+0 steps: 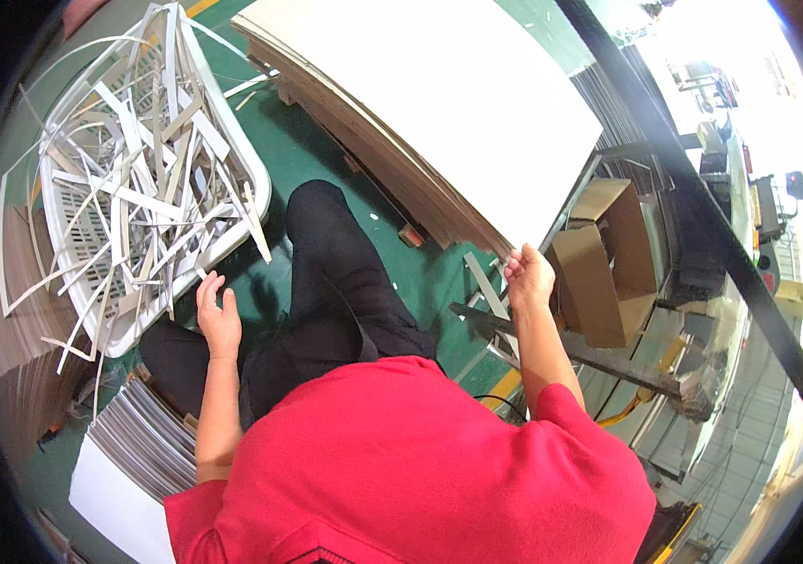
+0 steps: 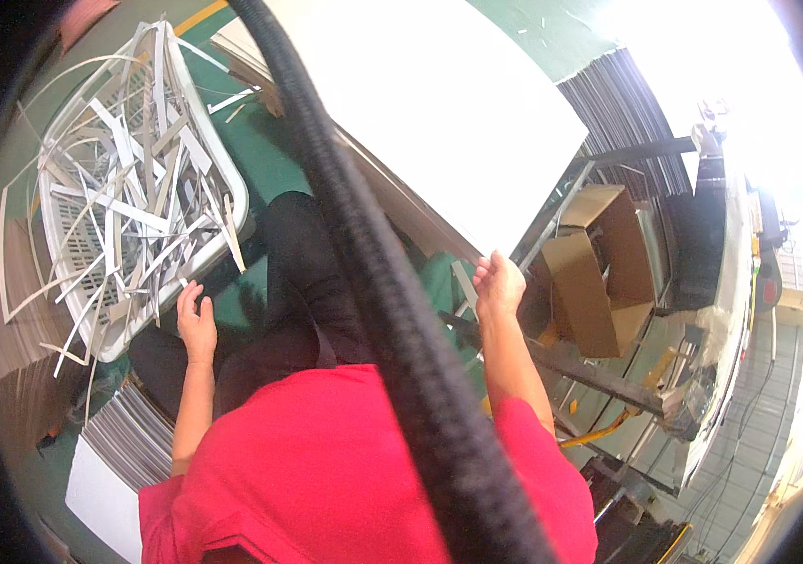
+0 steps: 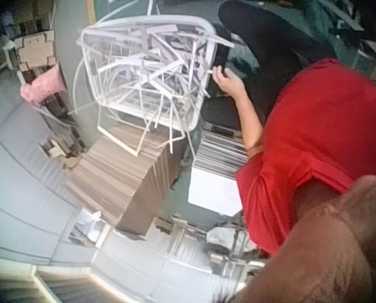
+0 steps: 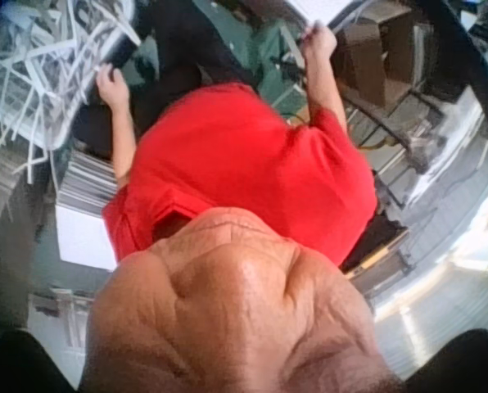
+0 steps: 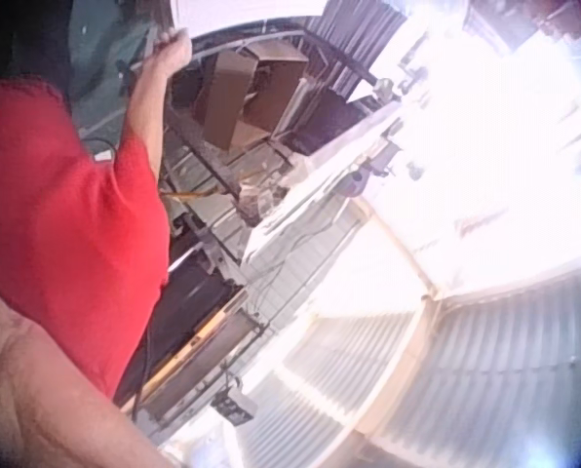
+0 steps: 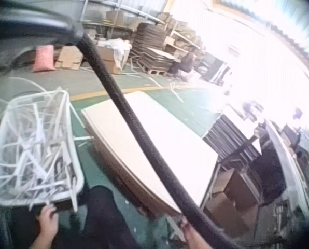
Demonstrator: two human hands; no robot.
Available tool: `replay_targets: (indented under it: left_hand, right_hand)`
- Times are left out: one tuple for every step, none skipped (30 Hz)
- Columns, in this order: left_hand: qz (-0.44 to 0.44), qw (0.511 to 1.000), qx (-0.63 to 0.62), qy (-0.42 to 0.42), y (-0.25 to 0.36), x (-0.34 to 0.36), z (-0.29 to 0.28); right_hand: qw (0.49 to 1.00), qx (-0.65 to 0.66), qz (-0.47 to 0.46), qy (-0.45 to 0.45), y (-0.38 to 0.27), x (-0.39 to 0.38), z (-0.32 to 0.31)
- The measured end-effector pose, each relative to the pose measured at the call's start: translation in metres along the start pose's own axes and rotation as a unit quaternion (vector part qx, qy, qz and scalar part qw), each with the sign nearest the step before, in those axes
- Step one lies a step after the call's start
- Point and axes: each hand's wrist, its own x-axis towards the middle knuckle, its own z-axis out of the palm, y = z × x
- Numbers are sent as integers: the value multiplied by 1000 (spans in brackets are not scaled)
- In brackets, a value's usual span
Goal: The person peels thin waste strips from the edges of cardboard sheets and places them in a basket before stacking the cleaned sheets on a pallet.
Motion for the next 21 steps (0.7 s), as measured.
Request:
replay_targets:
  left_hand:
    - [10,1000,15,-3,0,-1,1]
    - [9,1000,25,-9,0,-1,3]
    - [24,999,34,-9,0,-1,4]
    - [21,999,36,-13,0,1,6]
    - [11,999,38,-23,0,1,7]
    - [11,999,37,-23,0,4,9]
    - [19,999,32,-16,-1,5,10]
    - [25,999,22,-7,-1,6,12]
    - [18,999,28,-12,-2,6,14]
    - [18,999,29,-13,-2,6,16]
    - [-3,999,31,-15,-2,6,18]
    - [-2,999,42,-28,-3,5,19]
    - [32,999,34,-23,-4,4,21]
    - [40,998,37,-20,-5,3,21]
    - [54,998,42,-16,-6,2,19]
    - [26,999,41,-22,-7,-1,17]
    - [28,999,32,-7,-7,0,16]
    - [22,999,29,-8,-7,-1,14]
    - [11,998,53,-24,-7,0,14]
    - [41,997,51,-27,-8,1,14]
    - [9,997,63,-48,-8,1,15]
  right_hand:
    - [999,-7,-39,-25,-3,0,1]
    - [998,-34,-33,-36,-7,1,3]
    - [997,-57,-27,-40,-11,0,5]
    - [997,-71,-8,-26,-14,-1,6]
    - [996,-84,8,-13,-17,-3,6]
    - [995,-96,25,-24,-20,-3,8]
    - [997,-1,10,-76,-23,-6,5]
    - [991,17,-34,-130,-24,-8,4]
    - [969,56,-98,-218,-25,-10,2]
    - [966,31,-125,-224,-25,-12,2]
    - [983,-9,-77,-169,-22,-14,3]
    - [990,-30,-47,-132,-18,-15,6]
    - [996,-68,-13,-59,-18,-15,9]
    - [995,-87,23,-30,-17,-19,9]
    - [997,-4,41,-65,-15,-25,8]
    - [991,17,-14,-135,-16,-31,8]
    - [972,57,-64,-219,-18,-38,7]
    - [950,44,-131,-281,-21,-44,10]
    - [953,31,-128,-271,-24,-48,16]
    - [977,-9,-94,-193,-23,-53,25]
    - [991,-44,-56,-117,-22,-55,36]
